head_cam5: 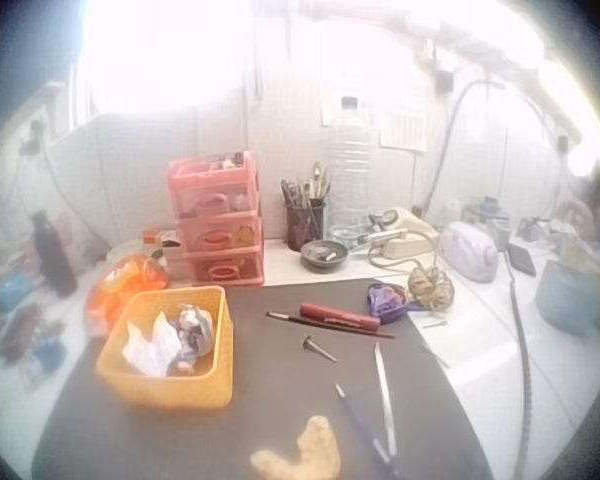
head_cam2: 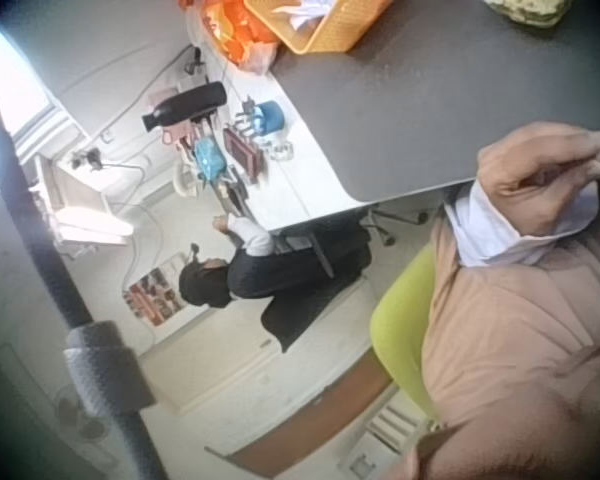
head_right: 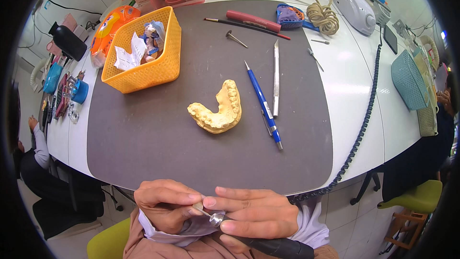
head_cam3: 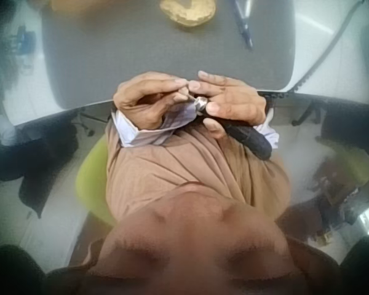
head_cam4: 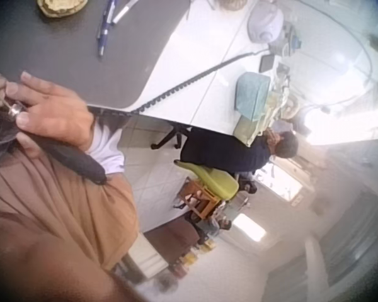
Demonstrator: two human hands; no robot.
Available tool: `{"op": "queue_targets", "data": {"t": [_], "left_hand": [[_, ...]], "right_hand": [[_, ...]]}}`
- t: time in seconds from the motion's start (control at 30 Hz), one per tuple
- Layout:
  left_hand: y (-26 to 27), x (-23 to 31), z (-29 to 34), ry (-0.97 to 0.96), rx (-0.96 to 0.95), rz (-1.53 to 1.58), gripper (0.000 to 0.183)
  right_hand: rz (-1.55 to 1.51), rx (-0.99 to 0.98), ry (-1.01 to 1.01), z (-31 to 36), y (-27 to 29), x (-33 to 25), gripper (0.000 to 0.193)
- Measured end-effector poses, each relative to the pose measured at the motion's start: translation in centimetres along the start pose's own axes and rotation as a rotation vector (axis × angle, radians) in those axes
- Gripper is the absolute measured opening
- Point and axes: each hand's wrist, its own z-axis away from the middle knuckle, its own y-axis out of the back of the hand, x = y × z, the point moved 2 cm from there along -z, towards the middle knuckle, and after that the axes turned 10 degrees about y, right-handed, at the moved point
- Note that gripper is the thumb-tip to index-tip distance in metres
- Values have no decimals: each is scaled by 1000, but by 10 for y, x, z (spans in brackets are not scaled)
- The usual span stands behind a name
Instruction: The person uses a blue pen-like tool to mark a yellow dental mold. They then use a rotary tool to grind a small white object held in their fingers. Finally, they place the small object into the mold and press it down with their fingers.
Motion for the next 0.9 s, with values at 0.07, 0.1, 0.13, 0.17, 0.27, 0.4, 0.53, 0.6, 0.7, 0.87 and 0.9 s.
{"op": "queue_targets", "data": {"t": [0.07, 0.1, 0.13, 0.17, 0.27, 0.4, 0.53, 0.6, 0.7, 0.87, 0.9], "left_hand": [[0, 0, 0, -4, 0, -4, 25], [1, 0, 1, -1, 0, -4, 25], [1, 0, 1, 2, -4, -2, 25], [0, 0, 1, 6, -4, 7, 25], [0, 0, 1, 16, -3, 21, 25], [0, 0, 2, 25, -6, 17, 24], [2, 0, 2, 8, -14, -1, 24], [1, 0, 0, -9, -11, -3, 24], [0, 1, -1, -8, -15, -8, 24], [1, 0, 1, 14, -12, 14, 25], [0, 0, 1, 16, -13, 13, 25]], "right_hand": [[-17, -25, 9, -1, 0, -2, 34], [-20, -21, 0, -2, 0, -2, 34], [-19, -16, -10, -2, 0, -3, 34], [2, 9, -25, -1, -1, -3, 30], [19, 42, -48, 0, -2, -2, 26], [-39, 0, -28, -1, 1, -3, 34], [-50, -26, 11, 0, 1, 0, 35], [-14, 4, 10, 0, -1, 2, 25], [18, 24, -3, 0, -1, 2, 22], [-21, 33, -21, 0, -1, -2, 29], [2, 50, -25, 0, -2, -1, 25]]}}
